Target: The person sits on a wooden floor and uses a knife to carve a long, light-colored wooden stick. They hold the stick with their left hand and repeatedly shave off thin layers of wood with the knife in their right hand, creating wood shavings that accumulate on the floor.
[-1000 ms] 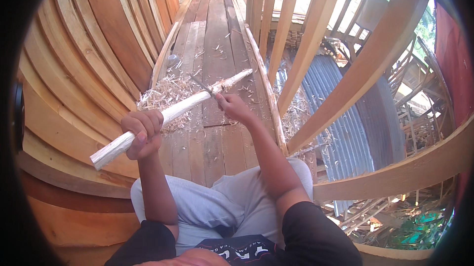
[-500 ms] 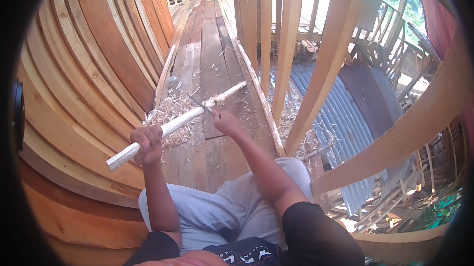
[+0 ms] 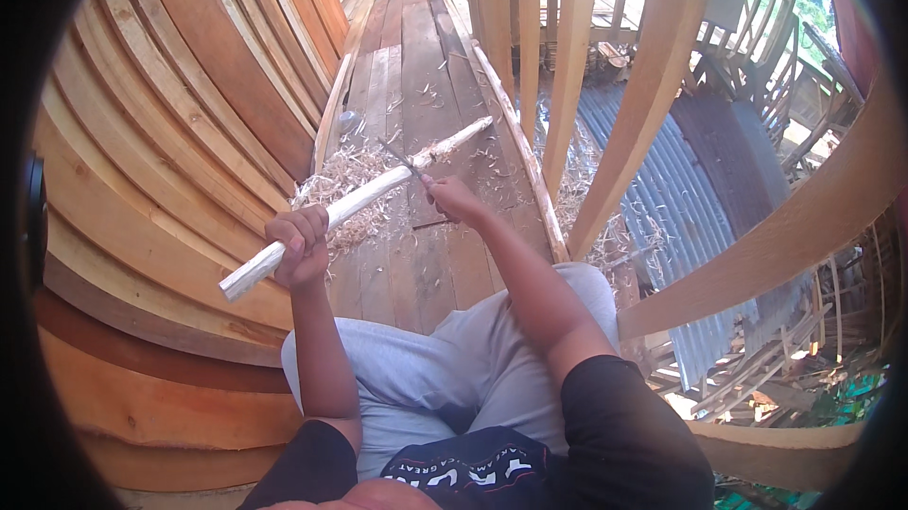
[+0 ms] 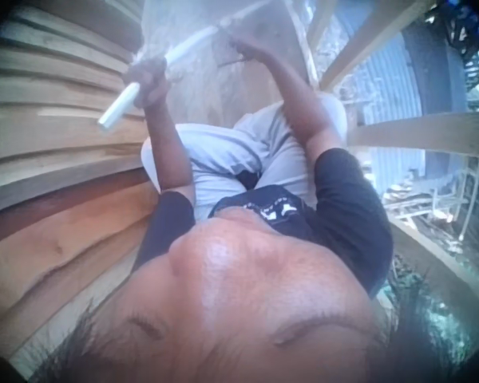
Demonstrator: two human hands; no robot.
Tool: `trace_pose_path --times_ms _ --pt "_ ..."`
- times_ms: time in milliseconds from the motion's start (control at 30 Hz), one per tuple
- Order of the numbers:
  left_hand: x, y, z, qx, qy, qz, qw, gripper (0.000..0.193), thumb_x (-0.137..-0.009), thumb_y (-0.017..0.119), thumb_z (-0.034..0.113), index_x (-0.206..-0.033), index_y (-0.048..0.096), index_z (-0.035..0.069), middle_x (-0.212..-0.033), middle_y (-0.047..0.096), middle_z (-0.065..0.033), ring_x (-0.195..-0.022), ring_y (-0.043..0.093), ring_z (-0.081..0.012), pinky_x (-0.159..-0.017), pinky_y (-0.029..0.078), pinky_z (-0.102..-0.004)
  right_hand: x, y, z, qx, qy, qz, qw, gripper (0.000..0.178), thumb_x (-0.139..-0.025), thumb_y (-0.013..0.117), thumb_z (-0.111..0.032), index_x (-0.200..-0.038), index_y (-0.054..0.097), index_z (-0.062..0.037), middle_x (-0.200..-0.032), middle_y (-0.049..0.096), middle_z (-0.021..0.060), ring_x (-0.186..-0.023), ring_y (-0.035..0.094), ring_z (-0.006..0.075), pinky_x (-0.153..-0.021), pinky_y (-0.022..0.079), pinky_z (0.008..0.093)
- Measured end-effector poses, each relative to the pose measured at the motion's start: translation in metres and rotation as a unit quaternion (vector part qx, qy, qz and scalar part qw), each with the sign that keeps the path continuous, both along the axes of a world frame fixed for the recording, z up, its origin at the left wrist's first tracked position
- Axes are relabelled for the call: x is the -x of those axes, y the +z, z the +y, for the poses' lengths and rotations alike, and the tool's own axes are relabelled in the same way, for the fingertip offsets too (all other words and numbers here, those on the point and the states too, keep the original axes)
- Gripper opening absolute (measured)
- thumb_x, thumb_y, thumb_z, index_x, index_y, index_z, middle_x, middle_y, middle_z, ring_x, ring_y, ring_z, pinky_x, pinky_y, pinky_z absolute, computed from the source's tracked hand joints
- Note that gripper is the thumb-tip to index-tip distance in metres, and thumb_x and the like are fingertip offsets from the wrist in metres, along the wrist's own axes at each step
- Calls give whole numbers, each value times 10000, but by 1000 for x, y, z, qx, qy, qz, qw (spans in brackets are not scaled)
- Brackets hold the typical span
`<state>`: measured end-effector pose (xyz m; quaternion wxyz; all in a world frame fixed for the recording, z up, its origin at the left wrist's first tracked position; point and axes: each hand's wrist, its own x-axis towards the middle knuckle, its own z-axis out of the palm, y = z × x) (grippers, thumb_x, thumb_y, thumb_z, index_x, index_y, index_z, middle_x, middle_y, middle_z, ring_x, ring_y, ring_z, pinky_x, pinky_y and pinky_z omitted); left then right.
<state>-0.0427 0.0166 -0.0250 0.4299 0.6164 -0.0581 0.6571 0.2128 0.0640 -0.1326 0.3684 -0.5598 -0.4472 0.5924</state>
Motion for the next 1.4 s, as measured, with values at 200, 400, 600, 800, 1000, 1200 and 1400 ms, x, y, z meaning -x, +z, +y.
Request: trace_pose_path --times_ms 200,400,600,800,1000,1200,1400 --pt "-1 1 1 -11 -8 11 1000 365 -757 633 136 -527 352 99 -448 370 -35 -419 321 -155 -502 310 -319 8 5 -4 -135 -120 -293 939 450 -922 533 -459 -835 703 -51 -758 651 181 -767 628 360 -677 471 459" --pt "-2 1 2 0 6 -8 1000 370 -768 635 141 -539 348 91 -454 354 -28 -419 307 -153 -493 303 -320 15 15 -10 -154 -155 -369 903 387 -900 541 -420 -869 731 -84 -823 686 214 -846 663 411 -739 501 495" --pt "4 0 9 -15 -7 0 1000 366 -769 632 140 -540 349 96 -457 354 -28 -418 297 -153 -490 298 -319 19 16 -10 -191 -187 -457 848 376 -892 548 -425 -850 725 -96 -795 691 181 -800 672 390 -707 516 492" --pt "-10 4 7 -24 -25 12 999 359 -767 630 143 -540 354 102 -448 362 -27 -410 309 -153 -492 306 -315 -14 -12 17 -258 -231 -289 893 382 -947 538 -420 -894 672 -67 -719 645 121 -622 630 256 -570 476 390" --pt "-4 7 5 -24 -14 14 1000 359 -766 630 143 -538 357 102 -446 366 -25 -403 309 -149 -491 310 -312 -24 -20 33 -175 -188 -50 965 345 -1031 467 -313 -912 633 -36 -663 525 6 -507 452 82 -469 372 264" --pt "-10 6 10 -21 -28 12 999 355 -764 632 147 -536 362 108 -446 366 -13 -405 319 -145 -489 295 -311 -15 -35 31 -221 -187 -133 948 459 -1004 466 -399 -895 695 -16 -712 640 136 -700 630 282 -685 473 397" --pt "-4 9 -1 -10 -2 23 1000 357 -725 636 140 -497 366 98 -430 381 -33 -395 339 -160 -478 320 -309 21 34 -6 -182 -112 -366 906 594 -960 456 -536 -792 654 -2 -766 656 216 -729 620 401 -696 470 457"
